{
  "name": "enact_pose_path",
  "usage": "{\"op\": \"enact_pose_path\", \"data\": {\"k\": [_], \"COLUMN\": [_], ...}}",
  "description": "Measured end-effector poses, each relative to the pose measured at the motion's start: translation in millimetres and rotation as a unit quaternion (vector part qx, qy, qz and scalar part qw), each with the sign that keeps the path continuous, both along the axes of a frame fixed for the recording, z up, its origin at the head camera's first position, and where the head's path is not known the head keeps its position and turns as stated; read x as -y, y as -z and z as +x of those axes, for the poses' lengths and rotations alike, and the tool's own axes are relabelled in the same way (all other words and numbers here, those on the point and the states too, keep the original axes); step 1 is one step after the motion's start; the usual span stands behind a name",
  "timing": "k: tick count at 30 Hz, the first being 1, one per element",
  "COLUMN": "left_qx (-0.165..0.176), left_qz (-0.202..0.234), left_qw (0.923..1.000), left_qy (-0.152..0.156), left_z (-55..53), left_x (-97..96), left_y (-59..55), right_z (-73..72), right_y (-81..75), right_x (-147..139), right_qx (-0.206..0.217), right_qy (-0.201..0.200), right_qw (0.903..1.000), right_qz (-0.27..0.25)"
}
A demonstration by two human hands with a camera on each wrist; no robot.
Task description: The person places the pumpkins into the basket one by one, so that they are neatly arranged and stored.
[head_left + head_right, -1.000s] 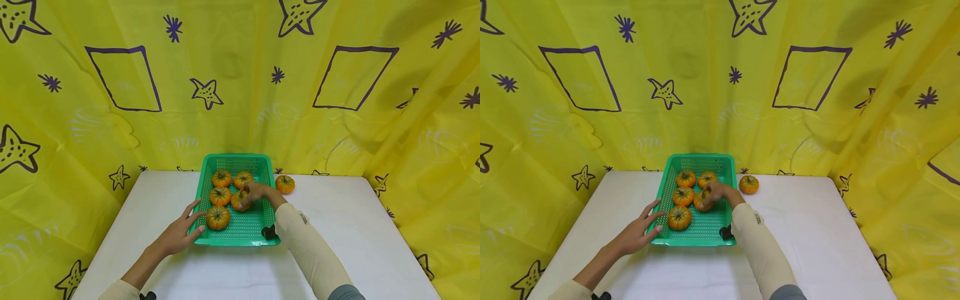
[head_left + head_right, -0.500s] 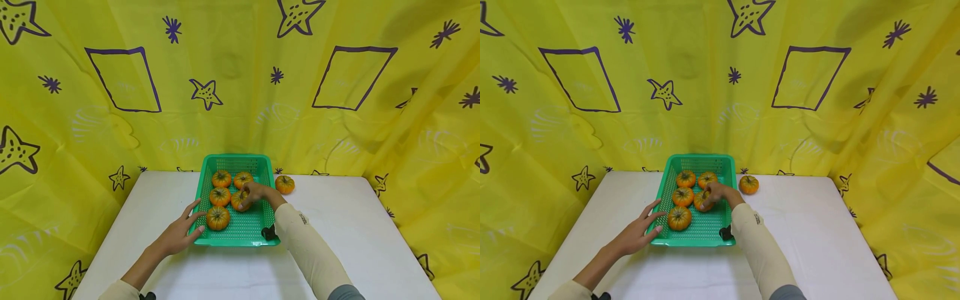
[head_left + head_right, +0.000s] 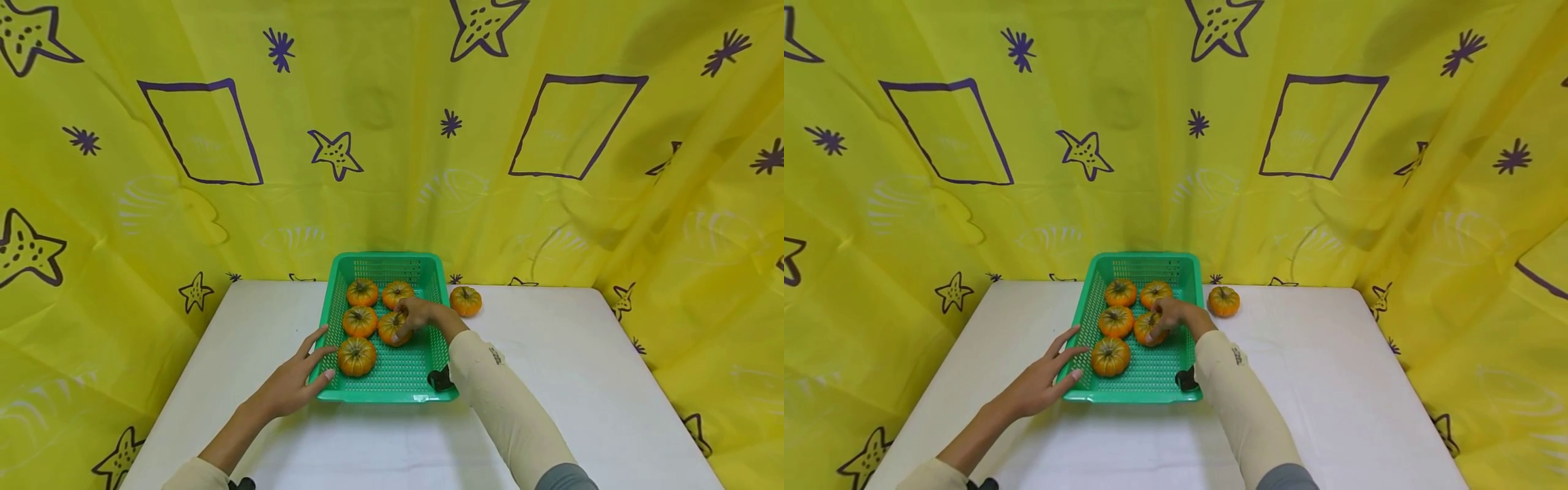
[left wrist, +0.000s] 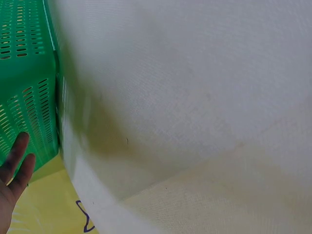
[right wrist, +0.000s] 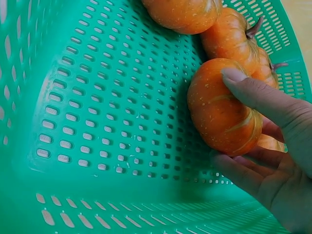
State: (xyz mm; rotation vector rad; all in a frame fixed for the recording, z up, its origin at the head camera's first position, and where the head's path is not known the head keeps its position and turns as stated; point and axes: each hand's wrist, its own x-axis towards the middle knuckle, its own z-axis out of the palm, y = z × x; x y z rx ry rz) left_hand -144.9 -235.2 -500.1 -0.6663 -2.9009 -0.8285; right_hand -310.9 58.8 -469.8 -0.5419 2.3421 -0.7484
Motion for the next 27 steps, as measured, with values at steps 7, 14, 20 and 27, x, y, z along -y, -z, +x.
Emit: {"op": "enact_pose_path", "data": {"k": [7, 14, 20, 27], "left_qx": [0.000, 0.001, 0.007, 0.010], "left_qz": [0.001, -0.002, 0.001, 0.002], "left_qw": [1.0000, 1.0000, 1.0000, 0.9999], "left_qy": [0.001, -0.001, -0.002, -0.005], "left_z": [-0.2, 0.0, 1.2, 1.7], "left_x": [-1.0, -1.3, -1.2, -1.5], "left_y": [-0.9, -1.7, -2.1, -1.6], "right_z": [-0.7, -1.3, -3.9, -8.3], "right_y": [-2.4, -4.0, -11.9, -32.1], "right_x": [-1.6, -3.0, -3.9, -10.1], "right_qx": [0.007, 0.010, -0.004, -0.052], "right_qy": [-0.003, -0.001, 0.004, -0.019], "right_qw": [1.0000, 0.9999, 1.0000, 0.9981], "right_qz": [0.002, -0.002, 0.003, -0.026]}}
